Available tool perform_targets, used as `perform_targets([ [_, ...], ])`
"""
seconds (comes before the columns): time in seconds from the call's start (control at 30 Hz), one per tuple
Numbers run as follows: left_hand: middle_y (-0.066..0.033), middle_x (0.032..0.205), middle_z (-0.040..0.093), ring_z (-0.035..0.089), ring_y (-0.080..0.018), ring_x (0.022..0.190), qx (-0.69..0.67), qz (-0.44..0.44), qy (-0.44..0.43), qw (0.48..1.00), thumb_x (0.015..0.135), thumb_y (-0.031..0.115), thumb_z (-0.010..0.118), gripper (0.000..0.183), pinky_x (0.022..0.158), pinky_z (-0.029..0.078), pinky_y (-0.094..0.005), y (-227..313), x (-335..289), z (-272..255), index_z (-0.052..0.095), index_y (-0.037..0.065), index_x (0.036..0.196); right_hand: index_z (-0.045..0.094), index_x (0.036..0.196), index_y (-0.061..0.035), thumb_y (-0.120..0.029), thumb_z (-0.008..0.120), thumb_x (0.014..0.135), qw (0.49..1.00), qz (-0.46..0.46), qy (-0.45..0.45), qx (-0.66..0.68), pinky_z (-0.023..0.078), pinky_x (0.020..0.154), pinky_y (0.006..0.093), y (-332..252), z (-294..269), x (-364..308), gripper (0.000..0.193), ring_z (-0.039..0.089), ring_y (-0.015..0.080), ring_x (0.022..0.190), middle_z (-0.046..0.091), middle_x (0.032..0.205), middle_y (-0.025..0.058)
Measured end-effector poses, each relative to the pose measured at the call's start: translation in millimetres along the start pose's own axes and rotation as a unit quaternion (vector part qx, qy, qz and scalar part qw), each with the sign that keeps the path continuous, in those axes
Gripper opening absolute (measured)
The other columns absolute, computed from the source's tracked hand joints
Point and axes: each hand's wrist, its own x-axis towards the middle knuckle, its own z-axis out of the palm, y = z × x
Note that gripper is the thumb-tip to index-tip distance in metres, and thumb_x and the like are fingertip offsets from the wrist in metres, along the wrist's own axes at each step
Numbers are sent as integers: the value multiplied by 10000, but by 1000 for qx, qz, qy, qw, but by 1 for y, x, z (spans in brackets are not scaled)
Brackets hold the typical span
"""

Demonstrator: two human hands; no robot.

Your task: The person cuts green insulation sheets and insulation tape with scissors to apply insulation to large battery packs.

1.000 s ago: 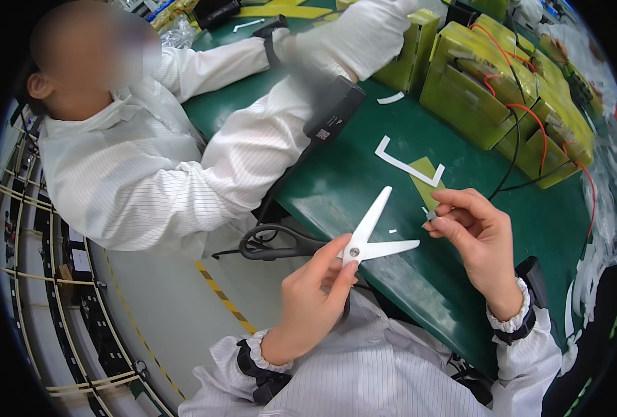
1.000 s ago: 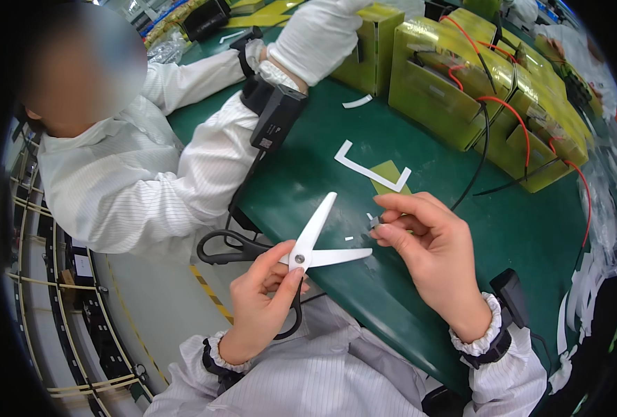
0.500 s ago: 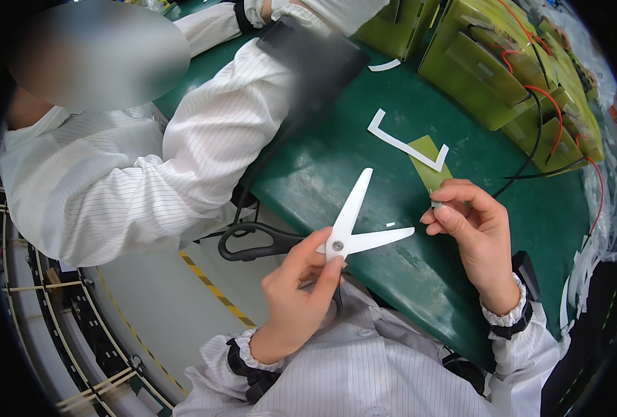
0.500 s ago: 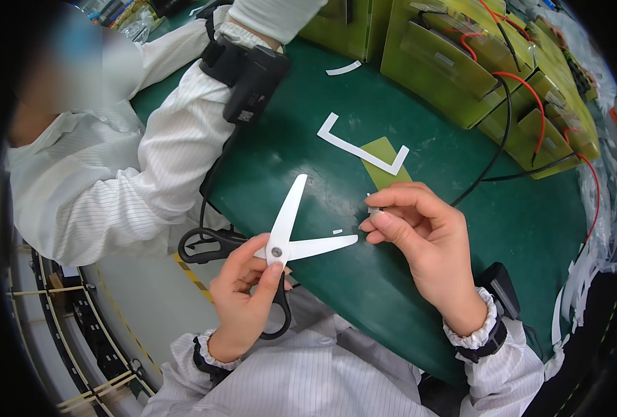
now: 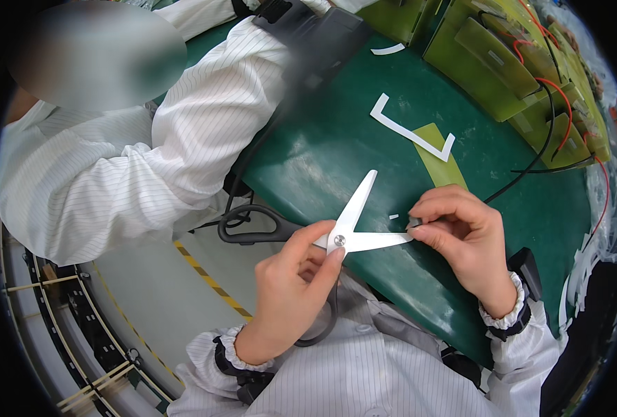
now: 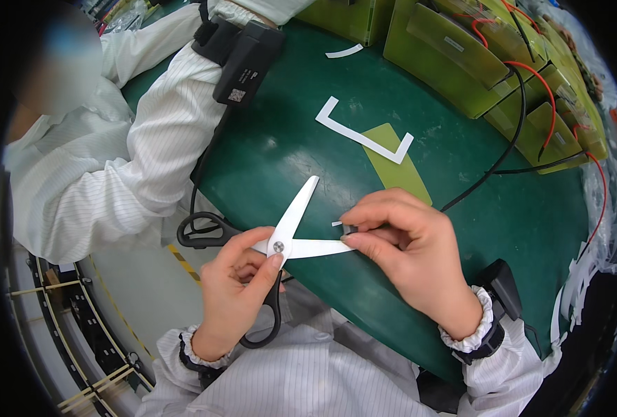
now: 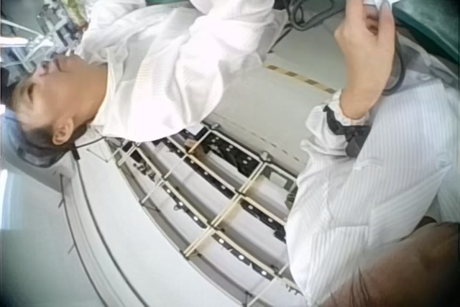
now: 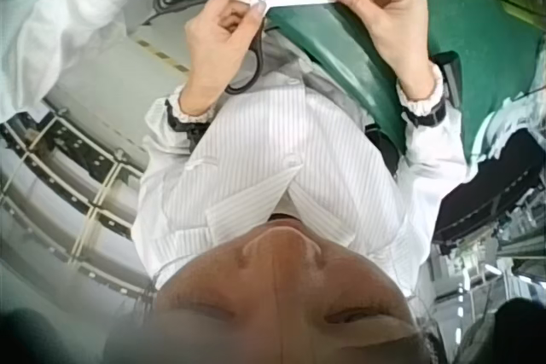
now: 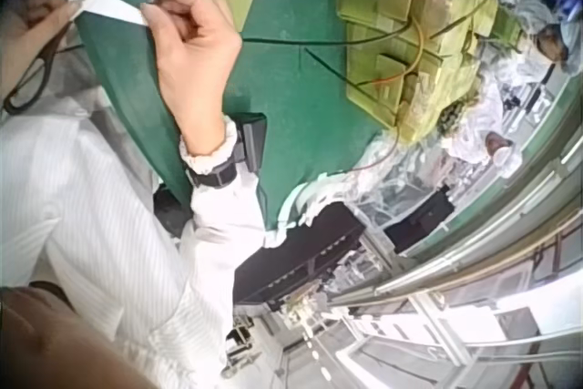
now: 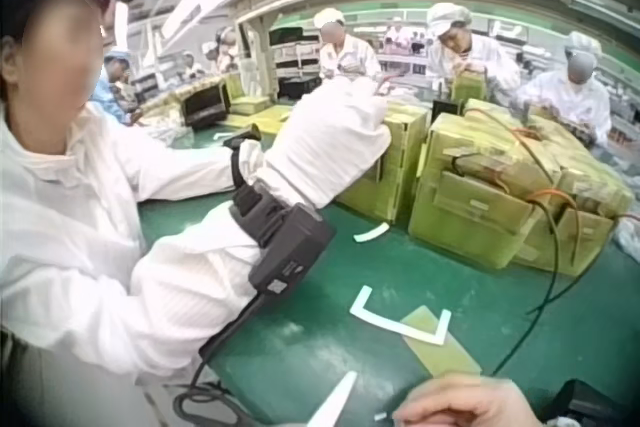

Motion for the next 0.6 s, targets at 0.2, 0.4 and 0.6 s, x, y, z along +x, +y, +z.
perform_targets([
  [0.2,-69,616,603,565,-85,506,27,-6,-13,1000,792,46,619,270,475,447,-217,1,4,-1,555,-3,1050,643,859,-18,70,653,670,970,-110,-14,-218,469,615,268,2,11,0,208,580,197,735,587,848,72],
  [0.4,-75,610,591,563,-110,497,52,-6,-21,998,791,59,618,269,480,447,-231,8,5,-3,555,8,1048,633,765,-24,59,673,620,930,-218,-6,-295,457,618,289,6,21,6,172,545,223,725,598,788,65],
  [0.6,-43,685,615,535,-33,579,52,-6,-28,998,797,-18,600,279,497,424,-166,11,4,-3,556,-20,1072,627,753,-20,58,672,580,908,-231,-31,-347,450,617,291,4,25,7,195,523,224,730,588,766,55],
])
